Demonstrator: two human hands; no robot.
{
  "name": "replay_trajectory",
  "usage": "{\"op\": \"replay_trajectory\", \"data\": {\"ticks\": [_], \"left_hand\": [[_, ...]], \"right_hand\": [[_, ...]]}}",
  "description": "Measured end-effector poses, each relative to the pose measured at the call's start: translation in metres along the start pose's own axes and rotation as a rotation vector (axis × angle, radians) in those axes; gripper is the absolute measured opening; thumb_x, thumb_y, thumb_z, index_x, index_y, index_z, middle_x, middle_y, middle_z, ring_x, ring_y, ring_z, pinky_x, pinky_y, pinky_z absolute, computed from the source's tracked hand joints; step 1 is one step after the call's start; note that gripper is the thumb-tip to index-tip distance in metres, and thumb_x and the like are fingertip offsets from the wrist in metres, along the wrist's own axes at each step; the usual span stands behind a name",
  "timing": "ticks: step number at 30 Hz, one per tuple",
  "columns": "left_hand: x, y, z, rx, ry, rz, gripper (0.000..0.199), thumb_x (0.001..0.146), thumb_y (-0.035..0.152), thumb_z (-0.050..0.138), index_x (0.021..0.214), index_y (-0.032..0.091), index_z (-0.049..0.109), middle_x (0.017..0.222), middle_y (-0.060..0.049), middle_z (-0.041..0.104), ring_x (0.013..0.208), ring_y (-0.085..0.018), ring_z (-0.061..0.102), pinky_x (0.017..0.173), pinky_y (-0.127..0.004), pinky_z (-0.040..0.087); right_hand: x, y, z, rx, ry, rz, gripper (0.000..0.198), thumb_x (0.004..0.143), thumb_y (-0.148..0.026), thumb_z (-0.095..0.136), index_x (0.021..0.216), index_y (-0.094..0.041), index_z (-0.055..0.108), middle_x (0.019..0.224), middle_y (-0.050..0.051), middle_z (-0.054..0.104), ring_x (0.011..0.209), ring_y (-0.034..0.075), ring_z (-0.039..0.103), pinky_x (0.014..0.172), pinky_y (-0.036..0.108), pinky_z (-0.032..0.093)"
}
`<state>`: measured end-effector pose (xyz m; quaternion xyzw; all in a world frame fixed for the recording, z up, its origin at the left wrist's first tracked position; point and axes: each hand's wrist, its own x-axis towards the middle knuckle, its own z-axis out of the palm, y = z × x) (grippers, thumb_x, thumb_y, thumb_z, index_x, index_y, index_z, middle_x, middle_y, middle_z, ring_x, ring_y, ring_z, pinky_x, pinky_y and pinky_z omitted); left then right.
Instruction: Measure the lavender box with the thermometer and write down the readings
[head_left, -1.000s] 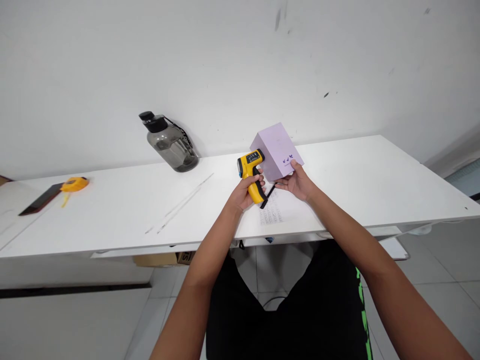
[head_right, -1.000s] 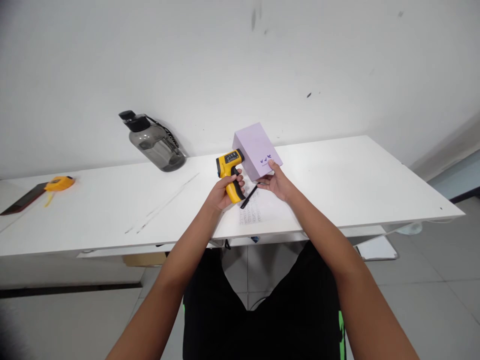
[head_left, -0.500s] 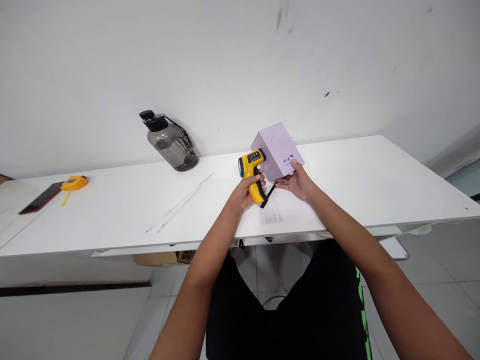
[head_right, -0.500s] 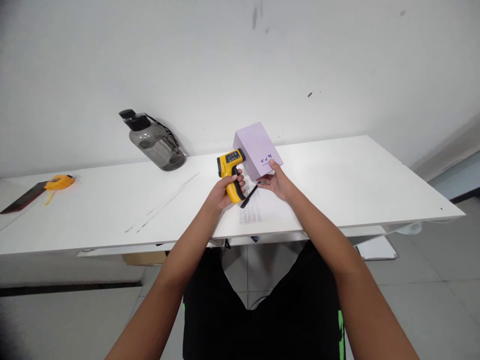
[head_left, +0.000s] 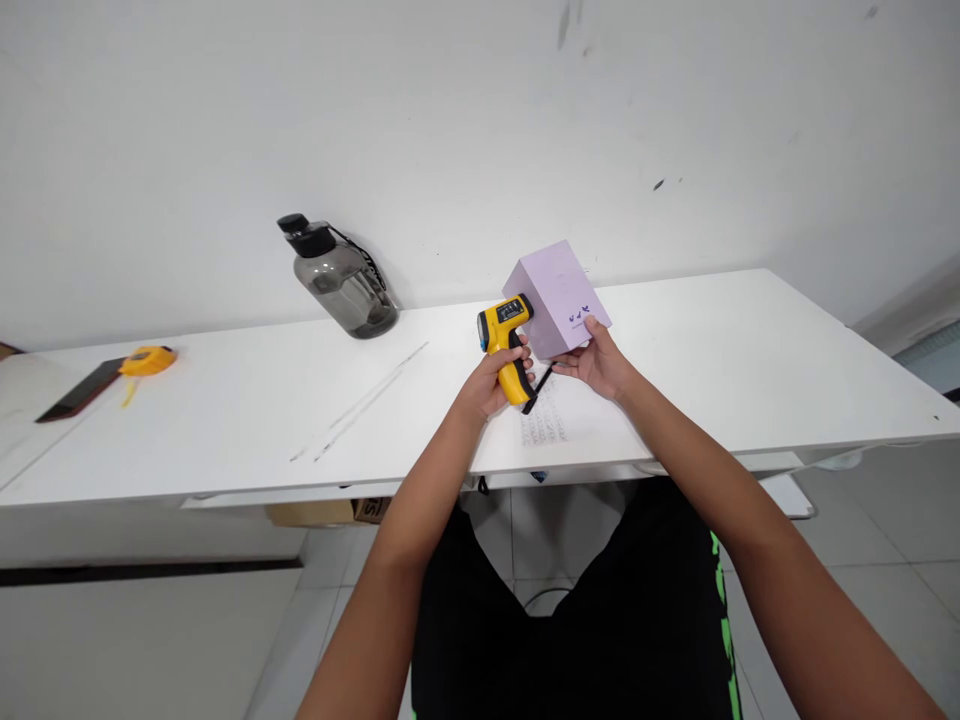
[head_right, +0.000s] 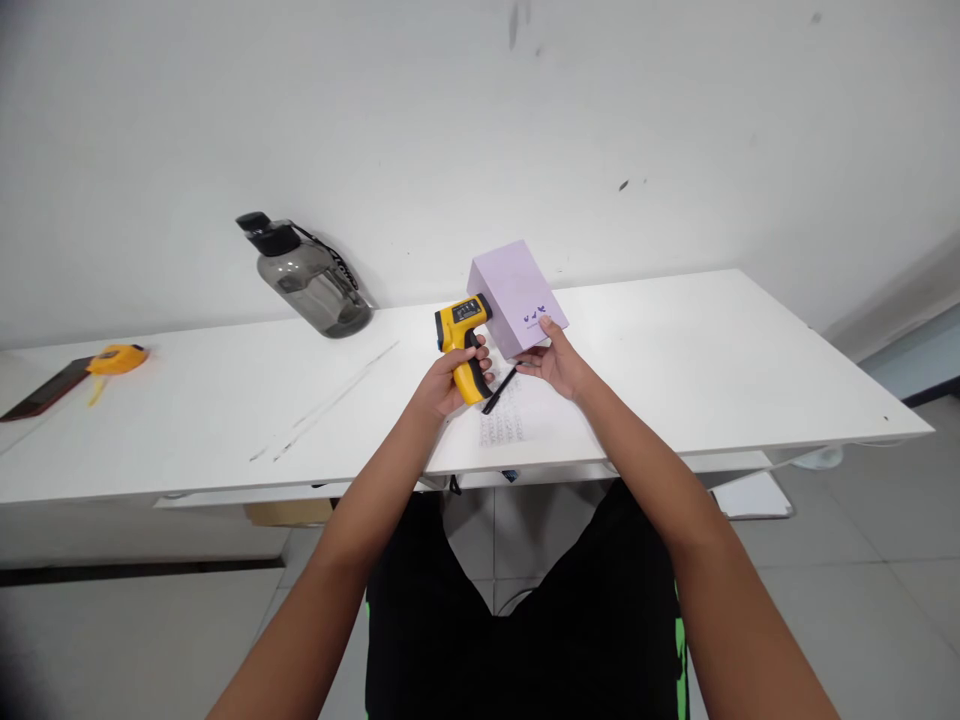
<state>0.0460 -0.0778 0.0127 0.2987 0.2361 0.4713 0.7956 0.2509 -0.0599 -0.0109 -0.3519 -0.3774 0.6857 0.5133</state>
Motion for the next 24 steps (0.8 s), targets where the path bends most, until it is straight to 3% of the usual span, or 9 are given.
{"op": "replay_trajectory", "data": {"ticks": [24], "left_hand": [[-0.0001, 0.0000, 0.0026, -0.004, 0.001, -0.006, 0.031, 0.070, 0.013, 0.076, 0.096, 0.019, 0.060, 0.073, 0.005, 0.059, 0.064, -0.009, 0.059, 0.065, -0.025, 0.048]], "right_hand": [[-0.0020, -0.0020, 0.0007, -0.009, -0.017, 0.005, 0.063, 0.078, -0.074, 0.061, 0.125, -0.031, 0.054, 0.111, 0.008, 0.071, 0.108, 0.030, 0.068, 0.096, 0.050, 0.056]]}}
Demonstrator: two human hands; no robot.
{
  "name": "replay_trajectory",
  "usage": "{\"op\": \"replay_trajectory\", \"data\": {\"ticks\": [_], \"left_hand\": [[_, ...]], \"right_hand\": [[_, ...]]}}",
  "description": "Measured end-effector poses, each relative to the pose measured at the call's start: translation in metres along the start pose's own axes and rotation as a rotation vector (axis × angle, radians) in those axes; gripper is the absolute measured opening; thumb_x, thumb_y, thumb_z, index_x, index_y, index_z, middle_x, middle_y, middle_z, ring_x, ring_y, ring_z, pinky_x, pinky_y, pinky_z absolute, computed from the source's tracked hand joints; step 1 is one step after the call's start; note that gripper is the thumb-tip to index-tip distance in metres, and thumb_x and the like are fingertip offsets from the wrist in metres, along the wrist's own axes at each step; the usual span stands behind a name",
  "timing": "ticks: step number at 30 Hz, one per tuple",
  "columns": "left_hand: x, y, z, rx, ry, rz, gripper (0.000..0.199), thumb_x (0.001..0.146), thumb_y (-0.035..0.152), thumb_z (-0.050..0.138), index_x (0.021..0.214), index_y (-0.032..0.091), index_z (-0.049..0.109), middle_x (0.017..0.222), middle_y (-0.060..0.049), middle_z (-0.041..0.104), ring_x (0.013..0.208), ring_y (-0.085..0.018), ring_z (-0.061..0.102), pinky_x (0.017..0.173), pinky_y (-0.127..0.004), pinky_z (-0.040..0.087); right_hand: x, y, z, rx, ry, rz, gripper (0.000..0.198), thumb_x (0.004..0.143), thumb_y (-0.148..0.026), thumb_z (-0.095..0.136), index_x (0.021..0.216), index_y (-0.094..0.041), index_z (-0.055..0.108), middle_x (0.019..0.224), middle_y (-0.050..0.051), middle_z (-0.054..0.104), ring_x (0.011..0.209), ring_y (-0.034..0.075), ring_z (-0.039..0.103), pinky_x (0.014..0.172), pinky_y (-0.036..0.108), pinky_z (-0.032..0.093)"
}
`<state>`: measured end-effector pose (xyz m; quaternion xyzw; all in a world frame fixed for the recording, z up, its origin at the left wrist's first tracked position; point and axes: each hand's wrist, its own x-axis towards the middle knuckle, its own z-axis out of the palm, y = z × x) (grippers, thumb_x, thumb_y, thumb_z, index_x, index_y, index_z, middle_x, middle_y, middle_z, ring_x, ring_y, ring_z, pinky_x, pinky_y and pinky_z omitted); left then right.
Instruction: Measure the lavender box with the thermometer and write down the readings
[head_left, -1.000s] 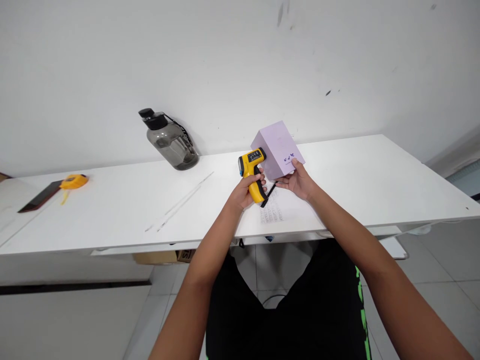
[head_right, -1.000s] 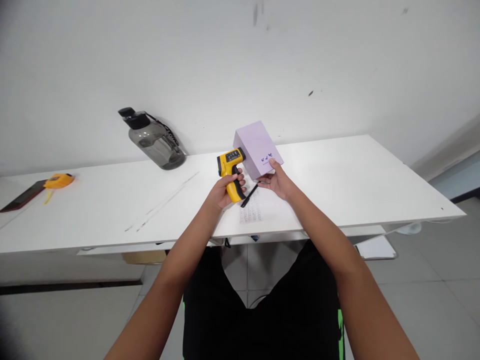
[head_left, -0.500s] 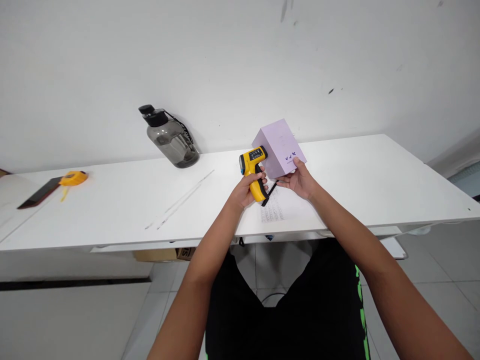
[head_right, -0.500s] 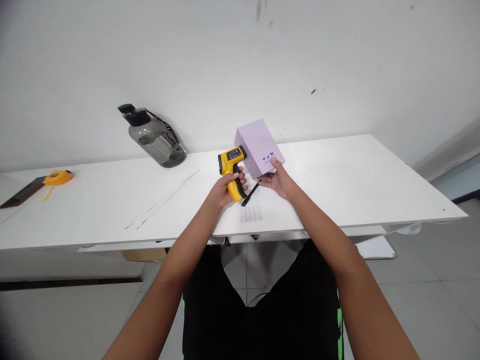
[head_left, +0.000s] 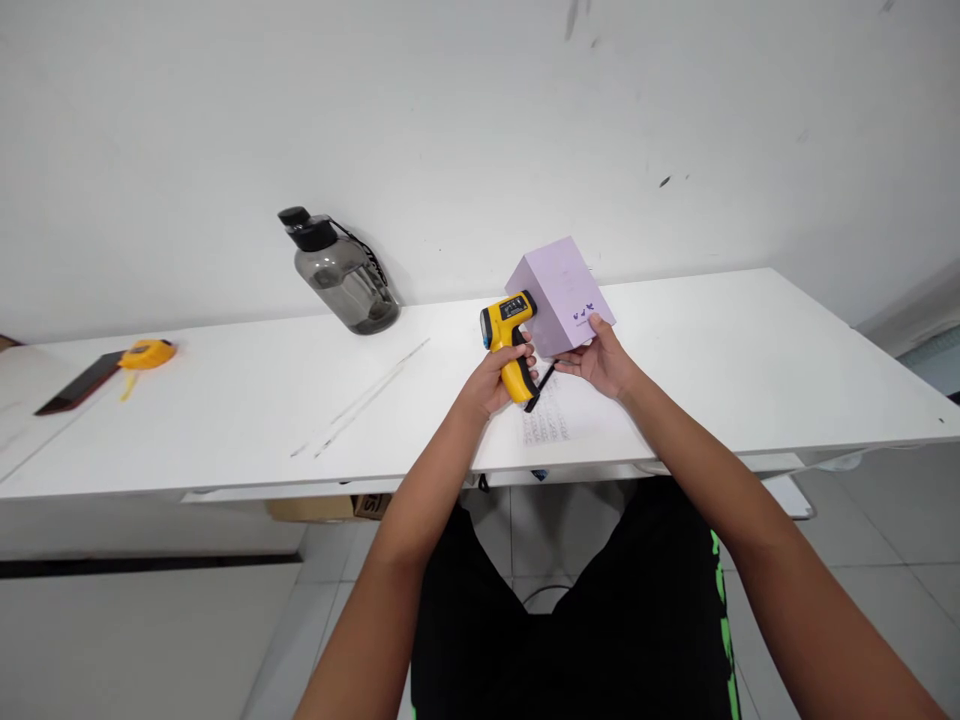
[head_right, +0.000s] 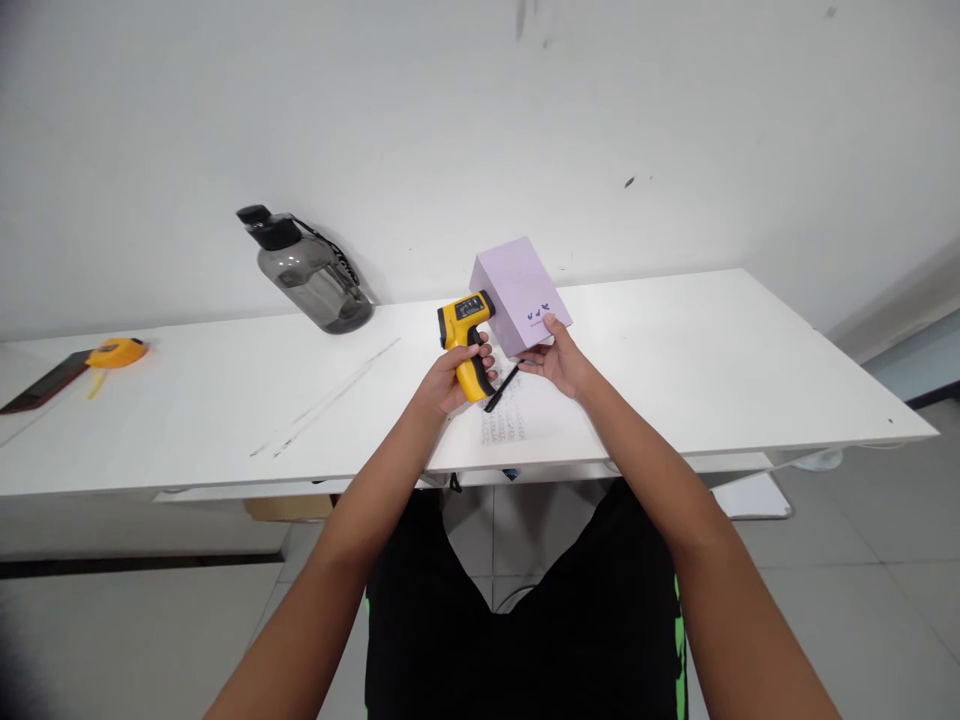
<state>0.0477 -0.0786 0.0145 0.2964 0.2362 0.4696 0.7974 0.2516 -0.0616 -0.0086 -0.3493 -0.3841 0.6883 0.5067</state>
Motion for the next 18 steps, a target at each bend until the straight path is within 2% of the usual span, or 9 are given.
{"op": "replay_trajectory", "data": {"ticks": [18], "left_hand": [[0.0015, -0.0002, -0.0044, 0.006, -0.036, 0.005, 0.029, 0.071, 0.015, 0.077, 0.094, 0.018, 0.060, 0.074, 0.005, 0.059, 0.066, -0.009, 0.059, 0.067, -0.026, 0.050]], "right_hand": [[0.0010, 0.0007, 0.0000, 0.001, 0.016, -0.011, 0.060, 0.081, -0.072, 0.059, 0.123, -0.029, 0.055, 0.110, 0.009, 0.071, 0.104, 0.030, 0.069, 0.098, 0.054, 0.054]]}}
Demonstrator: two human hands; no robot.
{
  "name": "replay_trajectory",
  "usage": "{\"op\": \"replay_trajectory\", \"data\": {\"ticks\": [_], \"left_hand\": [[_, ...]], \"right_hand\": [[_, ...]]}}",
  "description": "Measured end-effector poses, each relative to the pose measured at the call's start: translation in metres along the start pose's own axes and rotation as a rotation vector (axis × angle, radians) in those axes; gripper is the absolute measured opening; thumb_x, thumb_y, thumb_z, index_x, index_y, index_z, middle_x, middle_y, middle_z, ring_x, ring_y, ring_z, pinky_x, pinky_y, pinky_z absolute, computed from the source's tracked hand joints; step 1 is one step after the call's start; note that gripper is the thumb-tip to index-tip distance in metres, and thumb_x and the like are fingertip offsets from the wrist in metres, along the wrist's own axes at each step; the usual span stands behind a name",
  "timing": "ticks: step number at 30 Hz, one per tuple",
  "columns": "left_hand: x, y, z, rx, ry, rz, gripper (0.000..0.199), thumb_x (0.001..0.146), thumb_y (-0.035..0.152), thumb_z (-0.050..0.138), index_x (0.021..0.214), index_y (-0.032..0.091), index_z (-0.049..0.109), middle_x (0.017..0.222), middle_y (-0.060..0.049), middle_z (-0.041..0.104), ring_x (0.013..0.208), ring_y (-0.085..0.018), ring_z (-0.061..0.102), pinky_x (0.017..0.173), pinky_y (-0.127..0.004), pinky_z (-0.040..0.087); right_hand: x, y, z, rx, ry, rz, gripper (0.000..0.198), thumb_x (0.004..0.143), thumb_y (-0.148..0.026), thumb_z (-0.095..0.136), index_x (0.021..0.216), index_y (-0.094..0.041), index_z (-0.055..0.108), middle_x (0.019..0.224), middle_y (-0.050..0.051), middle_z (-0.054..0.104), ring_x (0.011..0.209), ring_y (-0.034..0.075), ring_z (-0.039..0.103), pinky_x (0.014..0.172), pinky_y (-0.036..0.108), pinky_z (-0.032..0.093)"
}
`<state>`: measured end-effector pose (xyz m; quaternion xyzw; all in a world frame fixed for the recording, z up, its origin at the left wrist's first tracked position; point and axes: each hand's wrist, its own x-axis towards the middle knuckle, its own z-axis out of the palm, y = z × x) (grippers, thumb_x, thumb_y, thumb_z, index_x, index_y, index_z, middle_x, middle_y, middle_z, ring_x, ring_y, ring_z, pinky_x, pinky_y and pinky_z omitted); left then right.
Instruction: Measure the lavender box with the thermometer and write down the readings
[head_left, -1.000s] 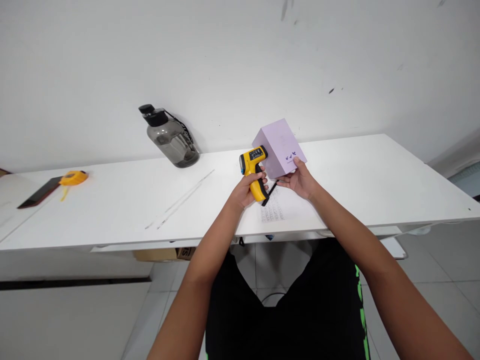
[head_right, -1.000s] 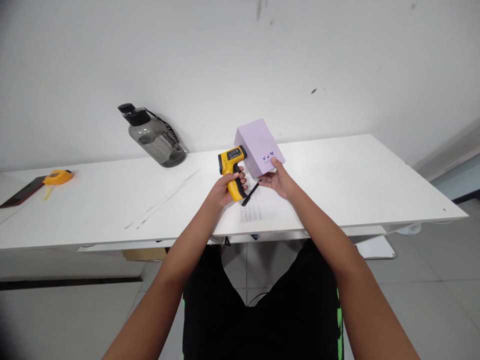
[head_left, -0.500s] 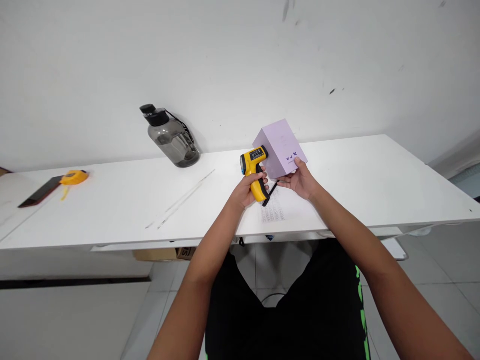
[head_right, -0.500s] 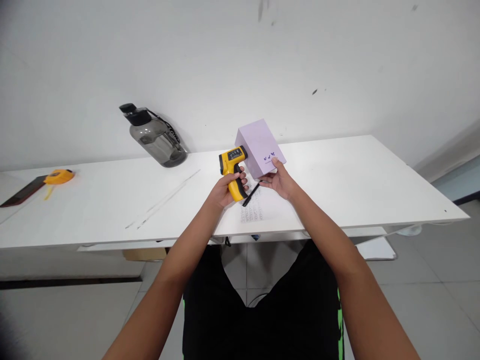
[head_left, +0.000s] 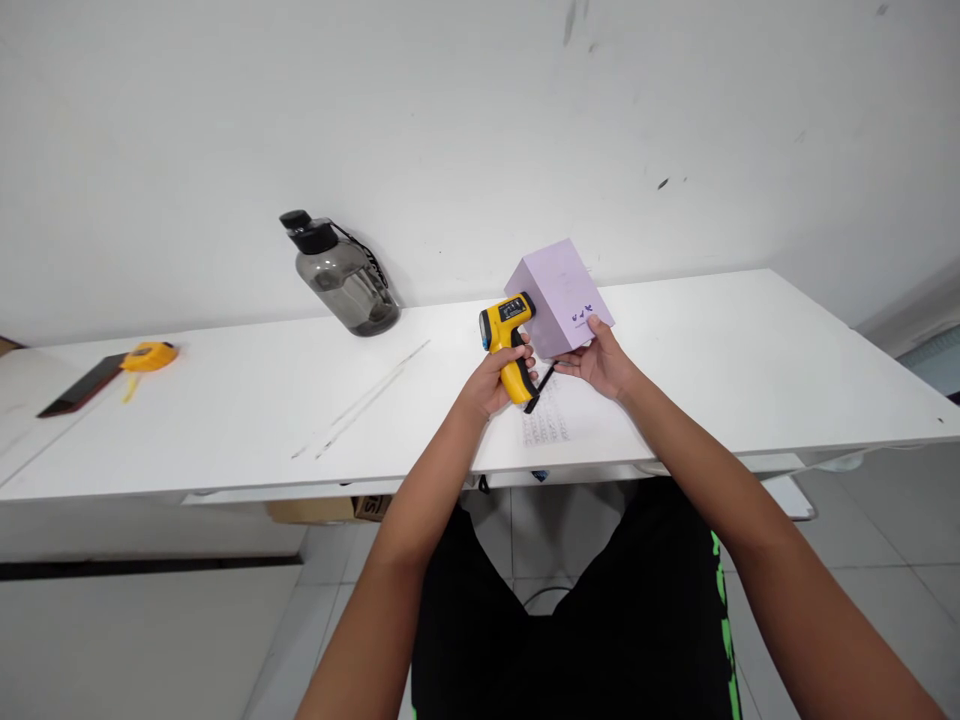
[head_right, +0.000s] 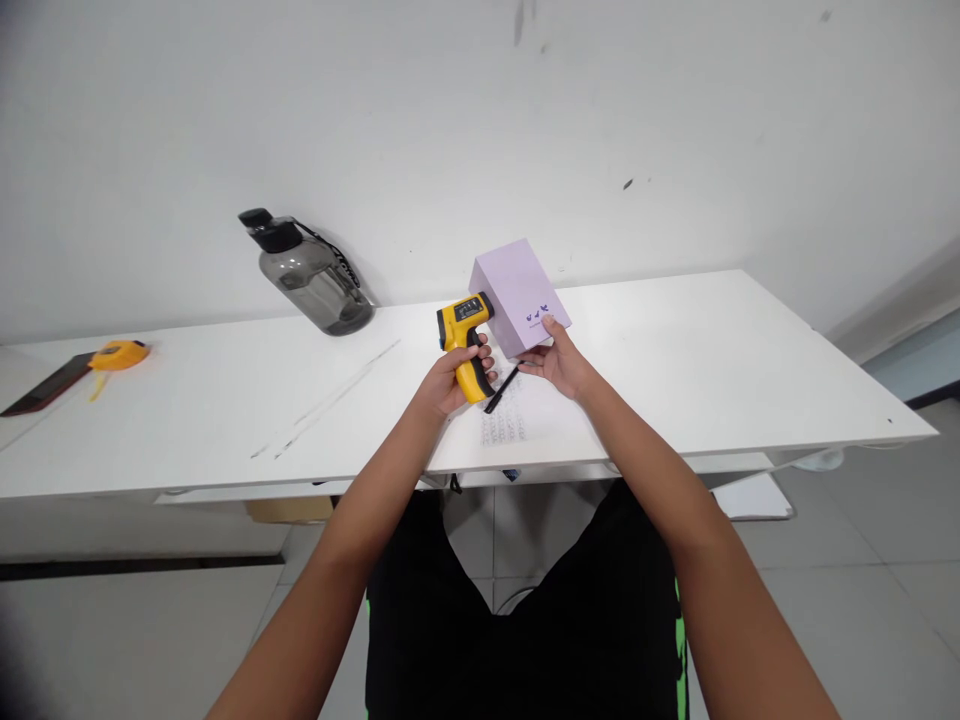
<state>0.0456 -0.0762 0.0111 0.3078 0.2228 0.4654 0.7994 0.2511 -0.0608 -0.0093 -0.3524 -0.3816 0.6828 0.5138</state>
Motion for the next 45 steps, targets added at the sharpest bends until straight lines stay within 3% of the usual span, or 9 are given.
{"op": "replay_trajectory", "data": {"ticks": [16, 29, 45], "left_hand": [[0.0005, -0.0005, 0.0006, 0.021, 0.024, 0.007, 0.036, 0.071, 0.017, 0.078, 0.103, 0.017, 0.062, 0.075, 0.004, 0.059, 0.066, -0.010, 0.059, 0.066, -0.026, 0.050], [0.0001, -0.0013, -0.0003, 0.017, 0.054, 0.020, 0.041, 0.069, 0.014, 0.079, 0.107, 0.016, 0.064, 0.077, 0.002, 0.060, 0.067, -0.010, 0.058, 0.065, -0.027, 0.052], [-0.0001, -0.0013, 0.0002, 0.033, 0.066, 0.021, 0.043, 0.064, 0.017, 0.083, 0.102, 0.017, 0.062, 0.078, 0.003, 0.059, 0.067, -0.010, 0.058, 0.065, -0.027, 0.052]], "right_hand": [[-0.0009, -0.0017, 0.0016, 0.007, 0.009, 0.015, 0.062, 0.081, -0.072, 0.060, 0.124, -0.027, 0.055, 0.110, 0.010, 0.072, 0.101, 0.028, 0.070, 0.095, 0.049, 0.056], [0.0021, 0.0009, 0.0025, 0.047, 0.028, 0.040, 0.047, 0.092, -0.062, 0.049, 0.123, -0.026, 0.056, 0.101, 0.009, 0.073, 0.094, 0.025, 0.073, 0.088, 0.042, 0.058], [0.0043, 0.0038, -0.0006, 0.044, 0.026, 0.044, 0.053, 0.089, -0.063, 0.054, 0.128, -0.028, 0.051, 0.106, 0.008, 0.072, 0.095, 0.025, 0.073, 0.091, 0.044, 0.057]]}}
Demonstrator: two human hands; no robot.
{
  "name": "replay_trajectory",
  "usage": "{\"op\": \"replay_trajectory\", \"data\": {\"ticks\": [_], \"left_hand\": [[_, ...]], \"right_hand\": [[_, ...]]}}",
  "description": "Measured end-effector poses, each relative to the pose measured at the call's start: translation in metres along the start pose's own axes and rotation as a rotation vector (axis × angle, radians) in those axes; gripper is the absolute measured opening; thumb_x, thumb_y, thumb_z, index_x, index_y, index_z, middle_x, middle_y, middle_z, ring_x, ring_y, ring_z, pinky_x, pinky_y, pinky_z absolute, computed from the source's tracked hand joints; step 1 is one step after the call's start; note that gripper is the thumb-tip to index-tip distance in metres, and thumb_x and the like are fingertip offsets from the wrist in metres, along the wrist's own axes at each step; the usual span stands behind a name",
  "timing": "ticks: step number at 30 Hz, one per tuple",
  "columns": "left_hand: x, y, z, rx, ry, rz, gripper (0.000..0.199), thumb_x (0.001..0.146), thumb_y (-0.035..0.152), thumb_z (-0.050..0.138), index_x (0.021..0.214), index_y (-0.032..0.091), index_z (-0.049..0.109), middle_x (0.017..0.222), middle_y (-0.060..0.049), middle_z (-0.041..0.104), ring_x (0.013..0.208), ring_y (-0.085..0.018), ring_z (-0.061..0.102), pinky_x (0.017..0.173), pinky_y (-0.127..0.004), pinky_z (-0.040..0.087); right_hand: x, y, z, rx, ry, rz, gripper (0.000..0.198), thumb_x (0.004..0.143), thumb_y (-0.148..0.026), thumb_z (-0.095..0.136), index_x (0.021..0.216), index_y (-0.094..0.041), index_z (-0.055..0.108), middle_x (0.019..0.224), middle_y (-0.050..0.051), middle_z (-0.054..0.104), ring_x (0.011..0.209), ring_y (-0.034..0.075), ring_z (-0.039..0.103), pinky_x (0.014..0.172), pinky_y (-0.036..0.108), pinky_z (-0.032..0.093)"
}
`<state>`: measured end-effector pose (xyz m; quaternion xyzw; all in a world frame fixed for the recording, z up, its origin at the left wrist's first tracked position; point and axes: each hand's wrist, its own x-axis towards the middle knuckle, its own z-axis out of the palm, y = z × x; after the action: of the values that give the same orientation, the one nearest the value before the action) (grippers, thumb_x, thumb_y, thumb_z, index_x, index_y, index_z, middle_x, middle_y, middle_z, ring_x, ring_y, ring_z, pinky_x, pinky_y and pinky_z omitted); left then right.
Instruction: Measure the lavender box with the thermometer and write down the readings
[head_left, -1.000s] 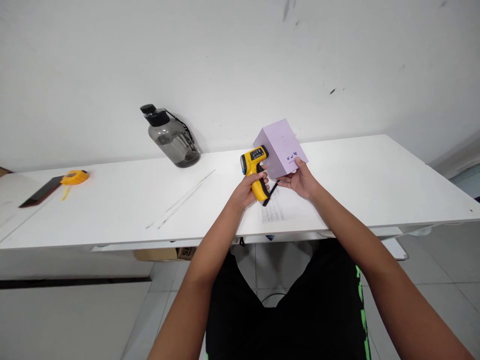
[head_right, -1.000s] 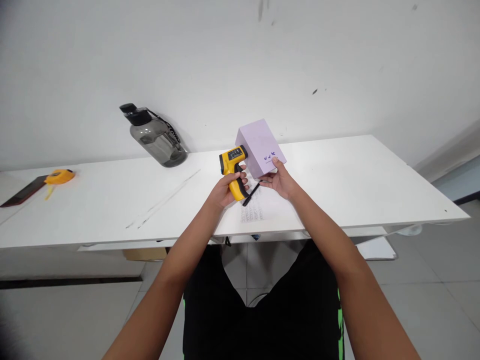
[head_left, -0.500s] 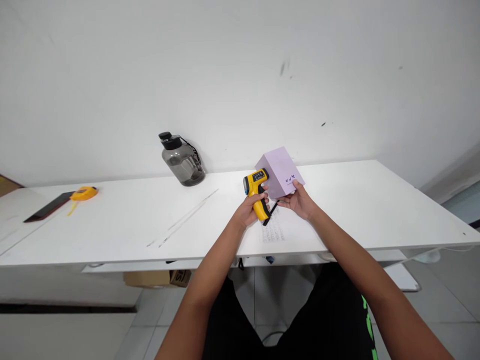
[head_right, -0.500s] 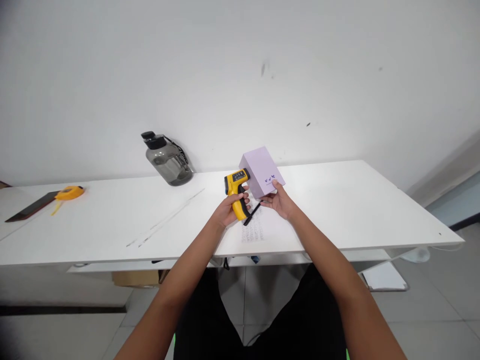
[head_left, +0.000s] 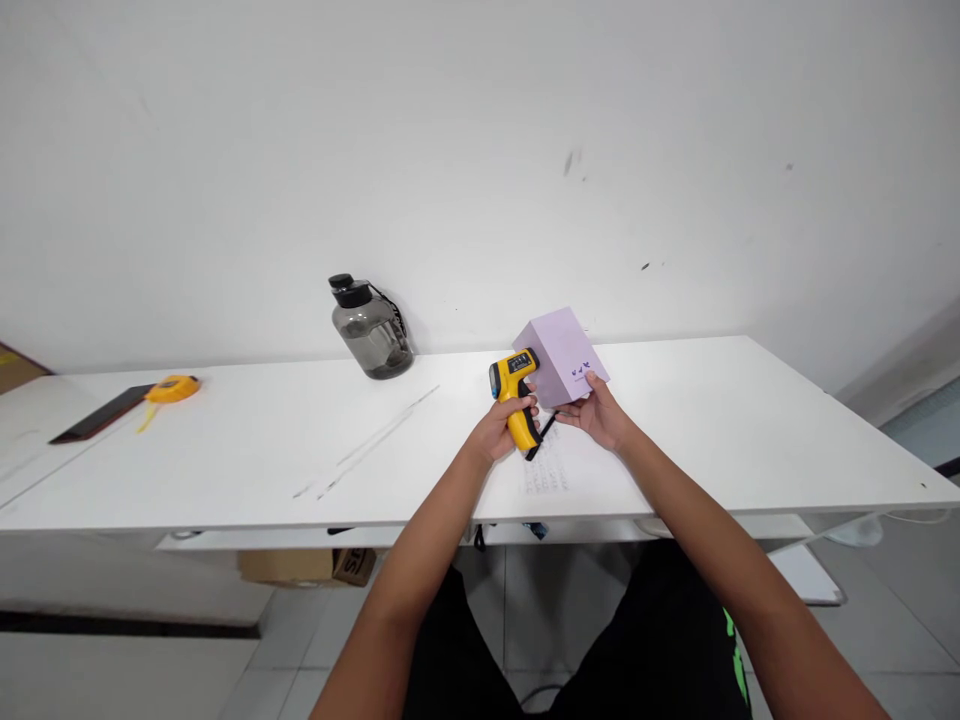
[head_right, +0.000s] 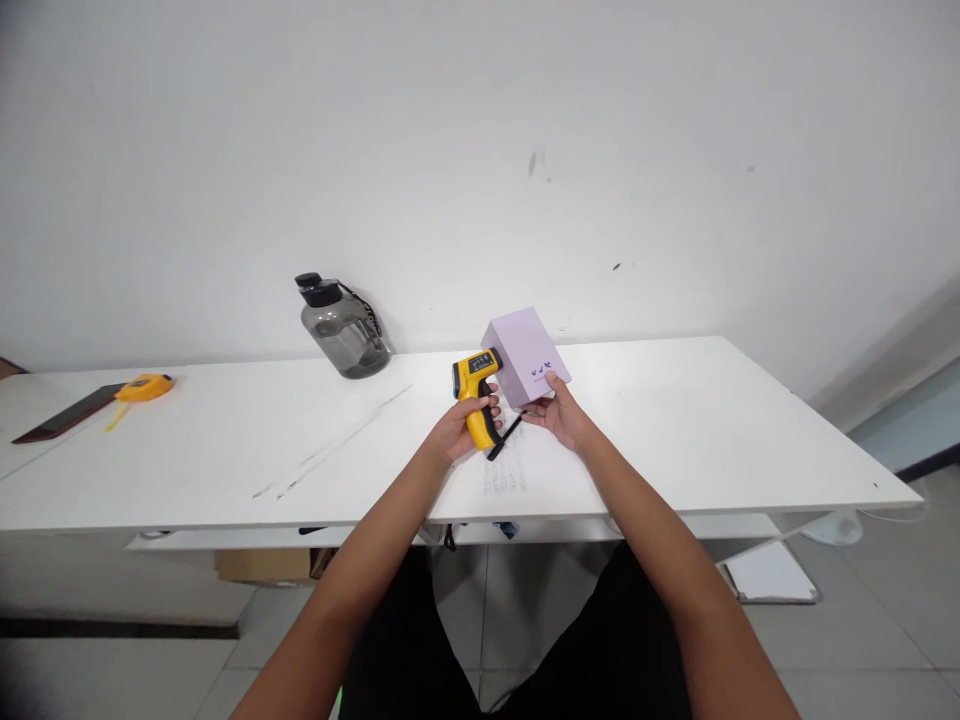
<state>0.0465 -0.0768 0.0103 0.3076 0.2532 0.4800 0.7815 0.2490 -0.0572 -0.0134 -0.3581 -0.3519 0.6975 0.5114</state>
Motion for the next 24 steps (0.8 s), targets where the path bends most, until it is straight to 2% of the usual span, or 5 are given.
{"op": "replay_trajectory", "data": {"ticks": [9, 24], "left_hand": [[0.0001, 0.0005, 0.0007, 0.010, 0.005, 0.008, 0.041, 0.064, 0.015, 0.081, 0.101, 0.016, 0.064, 0.076, 0.003, 0.059, 0.067, -0.010, 0.058, 0.063, -0.027, 0.051], [-0.0008, 0.0014, 0.0027, 0.006, -0.002, 0.003, 0.042, 0.064, 0.014, 0.082, 0.101, 0.015, 0.063, 0.075, 0.003, 0.058, 0.066, -0.010, 0.057, 0.064, -0.026, 0.051]], "right_hand": [[-0.0024, -0.0015, 0.0013, -0.009, -0.002, -0.007, 0.053, 0.085, -0.067, 0.058, 0.123, -0.030, 0.054, 0.103, 0.007, 0.073, 0.096, 0.025, 0.072, 0.089, 0.041, 0.058], [-0.0048, -0.0028, 0.0026, -0.021, -0.011, -0.012, 0.056, 0.086, -0.067, 0.057, 0.126, -0.028, 0.054, 0.105, 0.008, 0.073, 0.099, 0.026, 0.072, 0.091, 0.044, 0.057]]}}
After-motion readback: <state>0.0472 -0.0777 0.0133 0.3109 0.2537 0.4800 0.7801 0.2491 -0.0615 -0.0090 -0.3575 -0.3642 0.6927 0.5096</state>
